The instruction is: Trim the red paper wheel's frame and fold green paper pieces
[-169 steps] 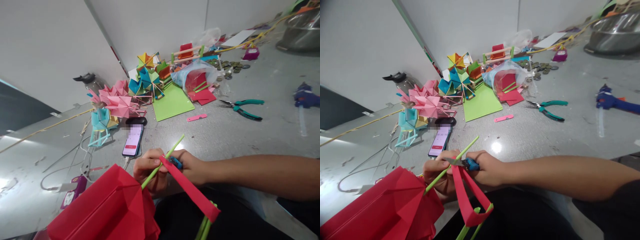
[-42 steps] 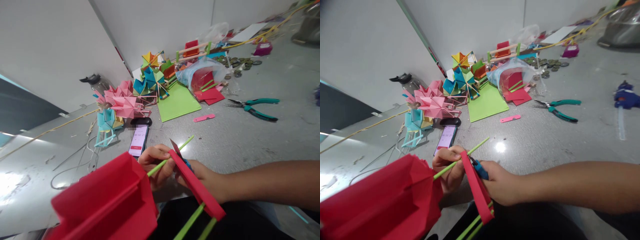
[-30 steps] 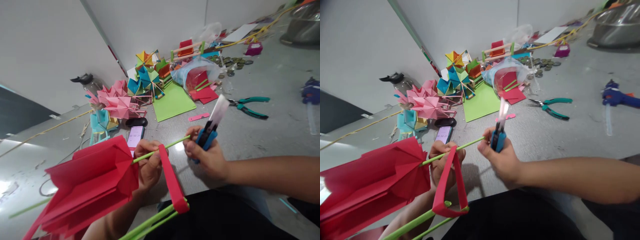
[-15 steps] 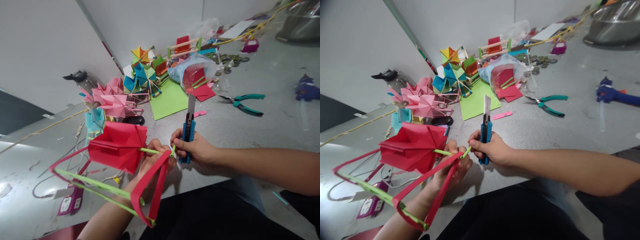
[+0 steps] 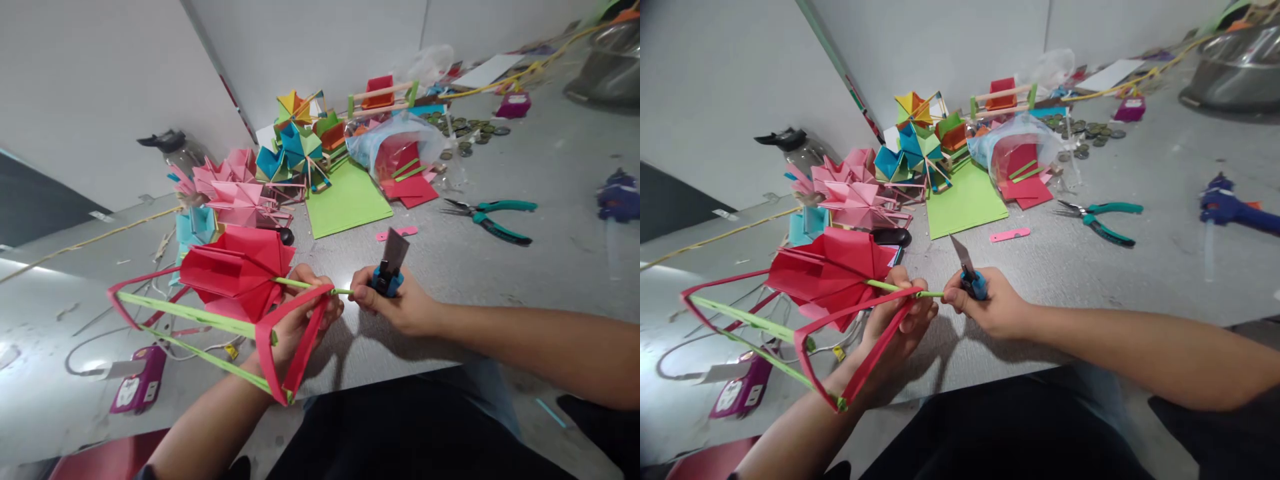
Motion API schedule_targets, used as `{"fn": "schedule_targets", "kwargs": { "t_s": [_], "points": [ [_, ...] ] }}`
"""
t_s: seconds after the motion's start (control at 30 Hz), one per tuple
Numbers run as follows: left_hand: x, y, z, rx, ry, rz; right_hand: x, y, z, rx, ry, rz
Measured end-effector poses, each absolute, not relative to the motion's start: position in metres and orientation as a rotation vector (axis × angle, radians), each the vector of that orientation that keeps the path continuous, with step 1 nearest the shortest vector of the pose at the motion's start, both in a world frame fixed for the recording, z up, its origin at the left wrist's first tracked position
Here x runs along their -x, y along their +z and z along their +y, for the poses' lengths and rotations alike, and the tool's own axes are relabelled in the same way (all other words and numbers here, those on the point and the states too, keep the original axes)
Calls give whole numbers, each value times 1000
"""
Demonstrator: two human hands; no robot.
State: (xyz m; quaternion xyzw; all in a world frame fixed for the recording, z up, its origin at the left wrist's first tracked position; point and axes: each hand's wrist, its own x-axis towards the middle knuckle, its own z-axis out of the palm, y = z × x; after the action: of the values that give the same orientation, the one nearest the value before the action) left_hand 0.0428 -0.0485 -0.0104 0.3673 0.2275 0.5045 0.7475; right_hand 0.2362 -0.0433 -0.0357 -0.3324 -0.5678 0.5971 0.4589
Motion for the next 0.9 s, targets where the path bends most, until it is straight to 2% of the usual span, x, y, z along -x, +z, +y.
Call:
{"fn": "schedule_targets", "kwargs": {
  "t_s": [0.37,0.53,0.67,0.9],
  "points": [
    [-38,-15,-45,-908,1170,667,-231,-28,-47,658,2058,-922],
    [-39,-4,-42,-864,1206,575,-238,-26,-38,592,2111,-811],
    [-33,-1,-33,-889,1261,463,-249,-26,-22,600,1927,-849],
    [-35,-5,-44,-873,1051,504,-253,-32,2,1011,1152,-876]
  ]
}}
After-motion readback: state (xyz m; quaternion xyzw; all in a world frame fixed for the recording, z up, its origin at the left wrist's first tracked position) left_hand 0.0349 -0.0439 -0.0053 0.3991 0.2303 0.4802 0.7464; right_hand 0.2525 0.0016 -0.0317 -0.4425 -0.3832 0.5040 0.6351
